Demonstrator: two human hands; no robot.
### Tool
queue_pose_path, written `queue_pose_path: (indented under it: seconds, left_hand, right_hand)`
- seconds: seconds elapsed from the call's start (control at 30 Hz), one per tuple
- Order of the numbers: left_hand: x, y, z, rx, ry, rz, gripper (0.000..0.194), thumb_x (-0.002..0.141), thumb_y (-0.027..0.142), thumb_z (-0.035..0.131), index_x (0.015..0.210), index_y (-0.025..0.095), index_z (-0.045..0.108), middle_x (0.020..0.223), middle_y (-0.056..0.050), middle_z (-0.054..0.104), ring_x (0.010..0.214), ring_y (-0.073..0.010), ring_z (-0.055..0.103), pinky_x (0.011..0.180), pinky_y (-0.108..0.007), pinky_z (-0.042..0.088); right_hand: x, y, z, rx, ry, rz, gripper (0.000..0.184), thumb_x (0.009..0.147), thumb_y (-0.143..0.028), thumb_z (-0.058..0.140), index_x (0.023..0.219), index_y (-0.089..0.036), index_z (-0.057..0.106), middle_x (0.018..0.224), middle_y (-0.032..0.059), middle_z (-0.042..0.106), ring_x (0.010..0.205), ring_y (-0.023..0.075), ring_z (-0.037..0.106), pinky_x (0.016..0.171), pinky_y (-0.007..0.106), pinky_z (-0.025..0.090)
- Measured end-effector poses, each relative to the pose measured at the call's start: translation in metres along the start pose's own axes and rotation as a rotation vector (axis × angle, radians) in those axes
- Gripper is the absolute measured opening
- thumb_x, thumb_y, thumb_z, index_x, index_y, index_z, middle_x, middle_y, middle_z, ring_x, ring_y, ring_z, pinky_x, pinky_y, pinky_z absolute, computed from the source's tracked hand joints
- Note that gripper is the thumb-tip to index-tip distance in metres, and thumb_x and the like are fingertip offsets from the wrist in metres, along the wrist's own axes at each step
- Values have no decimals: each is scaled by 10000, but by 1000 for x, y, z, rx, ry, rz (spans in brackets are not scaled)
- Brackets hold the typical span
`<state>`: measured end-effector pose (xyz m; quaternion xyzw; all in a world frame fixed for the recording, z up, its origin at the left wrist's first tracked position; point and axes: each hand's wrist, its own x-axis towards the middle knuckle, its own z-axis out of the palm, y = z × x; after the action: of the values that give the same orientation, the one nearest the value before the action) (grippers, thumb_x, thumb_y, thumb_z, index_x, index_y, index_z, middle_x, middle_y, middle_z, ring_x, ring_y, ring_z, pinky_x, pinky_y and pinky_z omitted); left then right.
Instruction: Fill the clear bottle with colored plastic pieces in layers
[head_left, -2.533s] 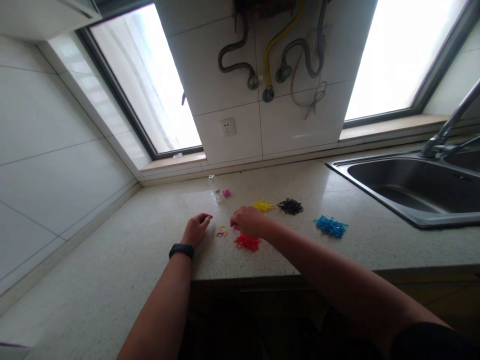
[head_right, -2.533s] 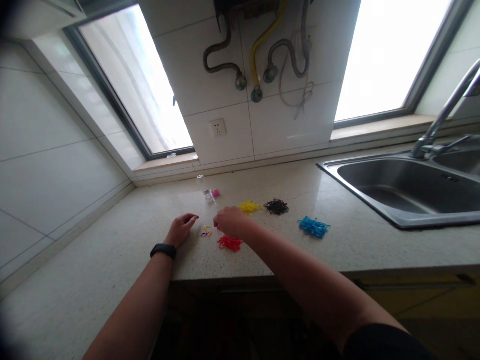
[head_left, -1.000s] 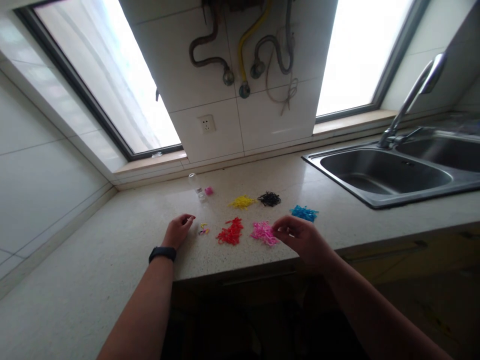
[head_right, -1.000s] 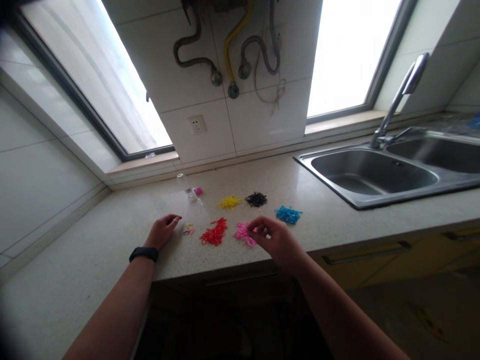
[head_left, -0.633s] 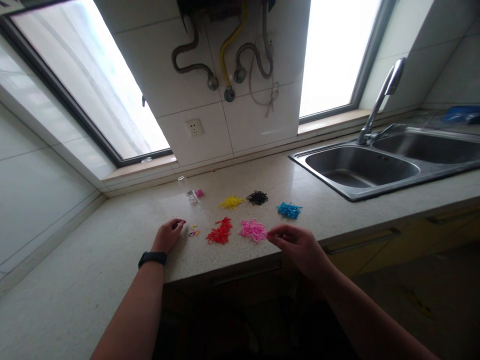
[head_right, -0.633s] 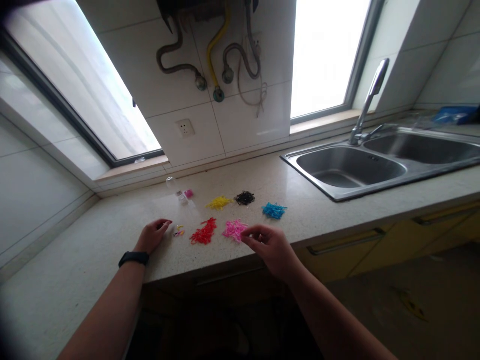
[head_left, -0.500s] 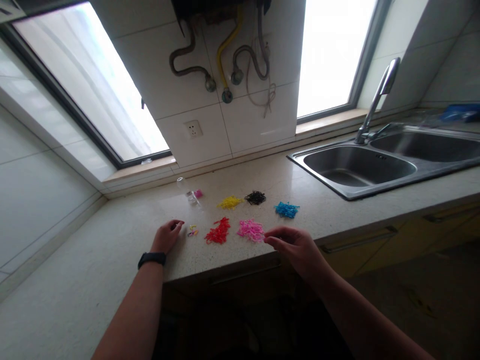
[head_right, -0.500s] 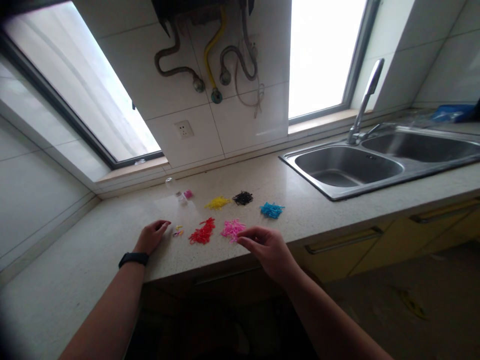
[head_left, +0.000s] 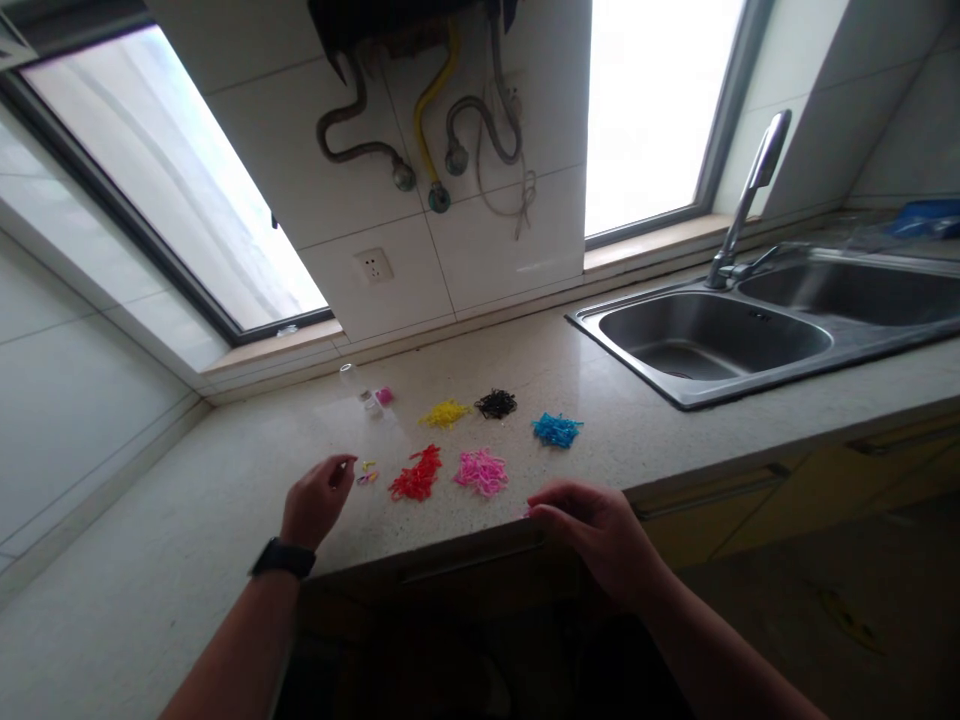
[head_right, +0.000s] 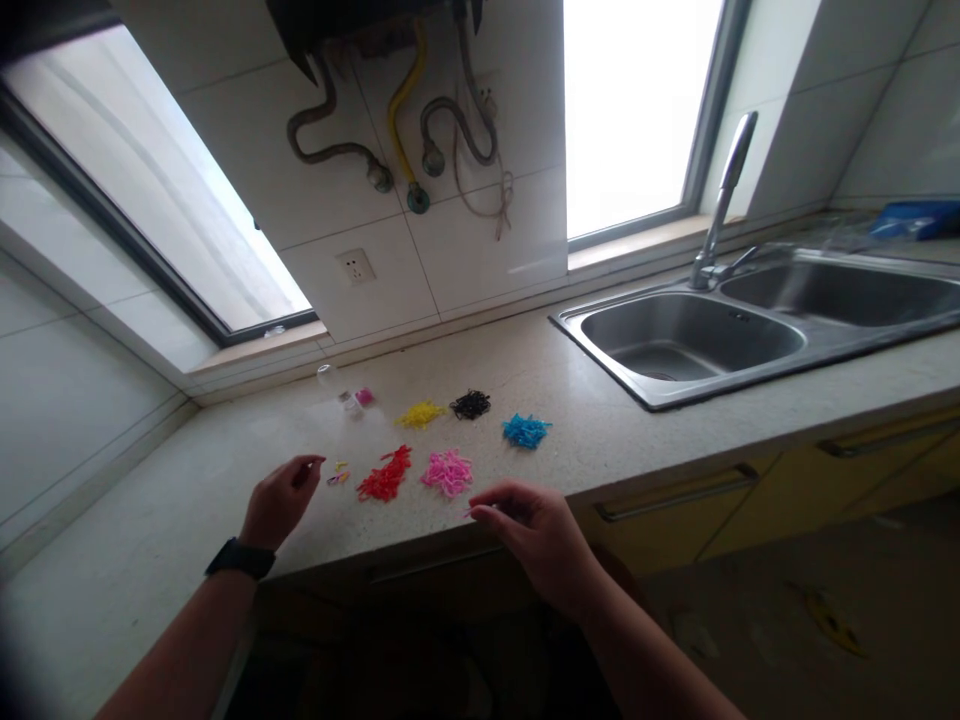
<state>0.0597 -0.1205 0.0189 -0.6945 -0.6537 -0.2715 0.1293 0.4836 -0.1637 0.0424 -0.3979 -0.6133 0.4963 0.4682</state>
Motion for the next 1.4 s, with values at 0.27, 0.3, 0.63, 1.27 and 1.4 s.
queue_pose_path:
  seconds: [0.27, 0.3, 0.63, 1.27, 1.4]
  left_hand:
    - [-31, 112, -1, 77, -338, 818, 192, 936, 247, 468, 774, 186, 552, 709, -17, 600, 629, -150, 538, 568, -291, 372]
    - [-33, 116, 4, 89, -339, 843, 192, 934, 253, 471, 769, 185, 542, 707, -14, 594, 616, -149, 529, 550, -295, 355]
    - [-35, 112, 19, 30, -323, 825, 191, 916, 270, 486, 749, 186, 524, 694, -9, 562, 585, -140, 502, 501, -307, 277]
    - [-32, 112, 15, -29, -351, 813, 212, 930, 282, 486, 752, 184, 548, 687, -27, 573, 588, -145, 515, 497, -293, 310]
    - [-34, 113, 15, -16, -336, 800, 217, 931, 280, 485, 745, 186, 541, 688, -21, 577, 585, -143, 506, 499, -292, 296]
  right_hand:
    - [1, 19, -8, -96, 67, 56, 274, 808, -467, 702, 881, -206, 738, 824, 50, 729, 722, 177, 642, 647, 283, 491]
    - [2, 19, -6, -108, 72, 51, 272, 807, -466, 703, 882, -207, 738, 827, 50, 729, 722, 177, 642, 647, 282, 491]
    - [16, 5, 24, -153, 44, -38, 188, 837, -402, 695, 867, -220, 726, 814, 33, 723, 729, 160, 640, 672, 266, 495]
    - [23, -2, 66, -168, -31, -155, 215, 854, -416, 672, 815, -211, 719, 778, 37, 691, 700, 158, 604, 642, 281, 486]
    - [32, 11, 53, -260, 7, -181, 233, 860, -433, 661, 840, -208, 717, 755, 29, 675, 673, 152, 568, 623, 281, 458]
